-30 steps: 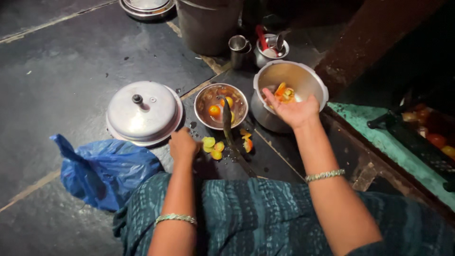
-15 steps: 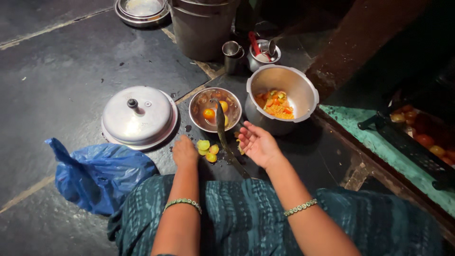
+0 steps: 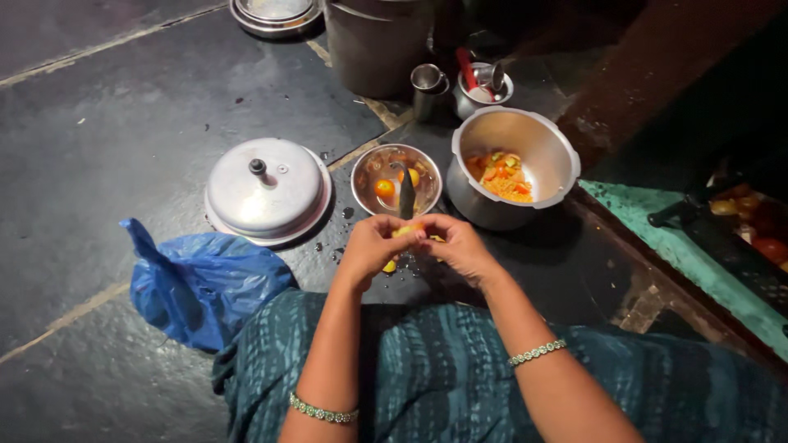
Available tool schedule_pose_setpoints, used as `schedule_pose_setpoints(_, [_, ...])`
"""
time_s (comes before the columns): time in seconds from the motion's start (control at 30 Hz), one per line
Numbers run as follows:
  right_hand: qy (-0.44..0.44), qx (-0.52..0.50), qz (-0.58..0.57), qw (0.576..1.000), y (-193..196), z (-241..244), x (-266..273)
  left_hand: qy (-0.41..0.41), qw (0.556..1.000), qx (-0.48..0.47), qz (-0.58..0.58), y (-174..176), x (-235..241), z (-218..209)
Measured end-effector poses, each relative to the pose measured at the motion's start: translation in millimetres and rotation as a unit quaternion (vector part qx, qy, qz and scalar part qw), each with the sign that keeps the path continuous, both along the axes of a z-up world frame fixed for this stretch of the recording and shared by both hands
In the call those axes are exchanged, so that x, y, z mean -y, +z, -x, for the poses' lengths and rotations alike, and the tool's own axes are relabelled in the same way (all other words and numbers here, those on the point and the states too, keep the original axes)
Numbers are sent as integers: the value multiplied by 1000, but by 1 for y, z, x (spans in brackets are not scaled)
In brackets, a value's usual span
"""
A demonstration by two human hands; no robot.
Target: The person sits on the floor and uses a traditional curved blade to cut tomatoes and onions. The chopped pieces are placed into a metal pot containing other ingredients.
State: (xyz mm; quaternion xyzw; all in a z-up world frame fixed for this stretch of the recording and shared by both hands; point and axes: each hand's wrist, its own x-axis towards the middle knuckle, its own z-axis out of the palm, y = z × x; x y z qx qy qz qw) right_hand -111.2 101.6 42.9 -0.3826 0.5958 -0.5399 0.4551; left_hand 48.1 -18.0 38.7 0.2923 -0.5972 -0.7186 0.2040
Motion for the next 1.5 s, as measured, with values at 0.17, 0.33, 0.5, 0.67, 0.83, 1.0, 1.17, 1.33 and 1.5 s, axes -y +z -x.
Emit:
schedule_pose_setpoints(0.17, [-67,177,-8,982,-8,4,3,9,997,-55,59,-13,3,6])
schedule_pose_setpoints(0.33, [-88,144,0,986,-21,9,11,52,993,-108,24,-36,4,16])
schedule_pose_setpoints(0.5, [-106,159,33,981,-36,8,18,133,987,-79,33,-37,-5,23])
schedule_pose_setpoints(0.67, [-144,193,83,967,-53,15,29,182,979,-77,57,-30,-6,32])
schedule_pose_setpoints(0.83, [-156,156,65,973,-87,18,39,232,971,-37,44,-47,-9,38])
schedule_pose_setpoints(1.0, [-169,161,1,972,-128,23,40,229,966,31,-117,-76,-4,40])
schedule_pose_setpoints(1.17, [-165,59,-71,982,-153,26,36,232,946,84,-209,-81,-2,37])
schedule_pose_setpoints(1.33, [-138,186,1,973,-125,21,28,239,950,179,86,-55,-8,27])
schedule_pose_setpoints(1.5, [-58,339,95,934,-58,30,15,175,976,-61,117,-32,-16,26])
